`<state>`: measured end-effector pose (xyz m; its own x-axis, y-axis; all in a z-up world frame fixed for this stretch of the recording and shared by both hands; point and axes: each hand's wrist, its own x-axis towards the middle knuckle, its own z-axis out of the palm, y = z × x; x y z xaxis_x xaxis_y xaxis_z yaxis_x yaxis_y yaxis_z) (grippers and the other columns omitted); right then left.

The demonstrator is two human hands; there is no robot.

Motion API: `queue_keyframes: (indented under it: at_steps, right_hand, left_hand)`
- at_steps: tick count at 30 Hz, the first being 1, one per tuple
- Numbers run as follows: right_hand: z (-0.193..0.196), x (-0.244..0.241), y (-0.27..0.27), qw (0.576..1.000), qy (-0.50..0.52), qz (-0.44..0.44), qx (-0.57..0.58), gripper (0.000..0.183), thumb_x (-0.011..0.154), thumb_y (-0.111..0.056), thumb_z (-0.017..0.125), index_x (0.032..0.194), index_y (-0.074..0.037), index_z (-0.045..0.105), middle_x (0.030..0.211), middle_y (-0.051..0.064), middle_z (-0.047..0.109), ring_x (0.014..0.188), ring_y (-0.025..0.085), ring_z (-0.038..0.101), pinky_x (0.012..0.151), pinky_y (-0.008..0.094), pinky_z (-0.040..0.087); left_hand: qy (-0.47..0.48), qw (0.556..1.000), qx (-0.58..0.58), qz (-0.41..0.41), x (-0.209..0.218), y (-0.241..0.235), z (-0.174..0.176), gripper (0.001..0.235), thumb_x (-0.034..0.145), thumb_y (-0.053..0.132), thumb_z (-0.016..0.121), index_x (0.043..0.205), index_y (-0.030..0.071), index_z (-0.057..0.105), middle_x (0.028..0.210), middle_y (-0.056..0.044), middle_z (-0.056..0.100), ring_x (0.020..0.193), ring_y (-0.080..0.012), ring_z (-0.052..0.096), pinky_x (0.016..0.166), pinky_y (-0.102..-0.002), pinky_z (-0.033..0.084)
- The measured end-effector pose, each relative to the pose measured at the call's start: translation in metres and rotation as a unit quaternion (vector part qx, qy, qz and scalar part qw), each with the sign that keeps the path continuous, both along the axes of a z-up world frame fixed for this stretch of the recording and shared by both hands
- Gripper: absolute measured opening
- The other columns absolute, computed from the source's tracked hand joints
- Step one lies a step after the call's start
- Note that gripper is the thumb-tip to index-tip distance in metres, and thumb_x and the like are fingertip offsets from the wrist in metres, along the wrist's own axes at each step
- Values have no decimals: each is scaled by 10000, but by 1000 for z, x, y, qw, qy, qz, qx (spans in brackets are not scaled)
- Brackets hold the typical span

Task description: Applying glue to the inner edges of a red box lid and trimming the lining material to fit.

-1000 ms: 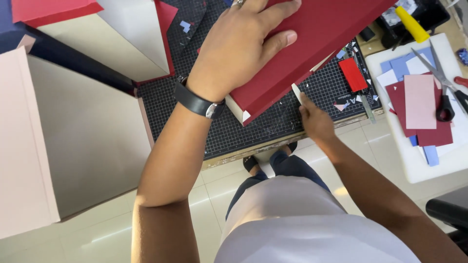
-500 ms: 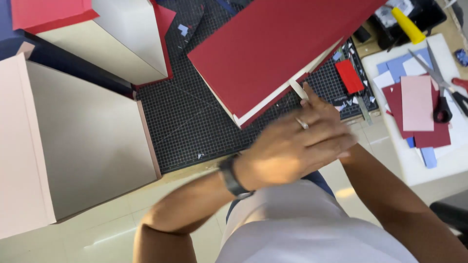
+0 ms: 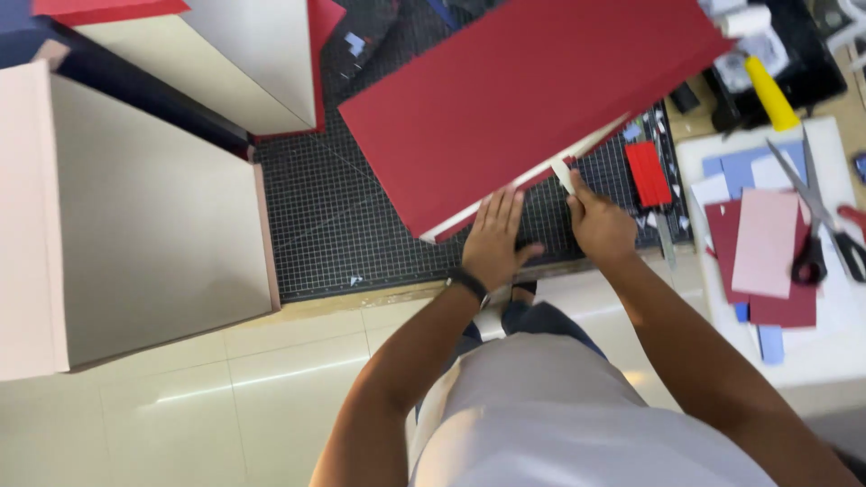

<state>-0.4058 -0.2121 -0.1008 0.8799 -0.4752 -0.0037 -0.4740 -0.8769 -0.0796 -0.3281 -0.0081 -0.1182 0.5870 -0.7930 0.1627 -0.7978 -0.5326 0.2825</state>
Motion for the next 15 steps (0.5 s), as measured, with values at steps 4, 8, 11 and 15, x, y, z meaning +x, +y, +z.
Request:
queue_keyframes:
  at_steps: [4,8,11,15]
  right_hand:
    - [19,-6,-6,999,11,20,27,481,1108,-442,483,1587,-400,491,903,166,763,772,329,780,589,440,622]
    - [27,-5,-9,998,22,40,38,489,1122,-445,438,1604,-366,477,935,182,766,793,329,783,607,436,632]
    - [27,-4,-10,998,26,49,21,492,1125,-438,458,1610,-356,473,974,178,767,810,319,785,605,418,641]
    - [34,-7,-14,997,44,54,40,499,1137,-446,406,1626,-354,439,1005,192,761,833,341,782,617,439,638]
  left_hand:
    - [-7,996,50,71,-32,56,4,1102,884,788,437,1607,-19,235,1663,-265,274,1554,-418,243,1285,-527,139]
    - [-68,980,108,154,-67,67,17,1156,832,879,358,1614,33,265,1652,-282,271,1542,-457,231,1275,-546,108]
    - [-2,995,-47,83,-46,15,25,946,965,716,350,1651,86,192,1697,-262,192,1574,-448,185,1271,-569,155]
    - [72,973,198,97,-29,1,30,1009,960,793,194,1655,77,45,1715,-241,51,1592,-404,-4,1299,-523,-11]
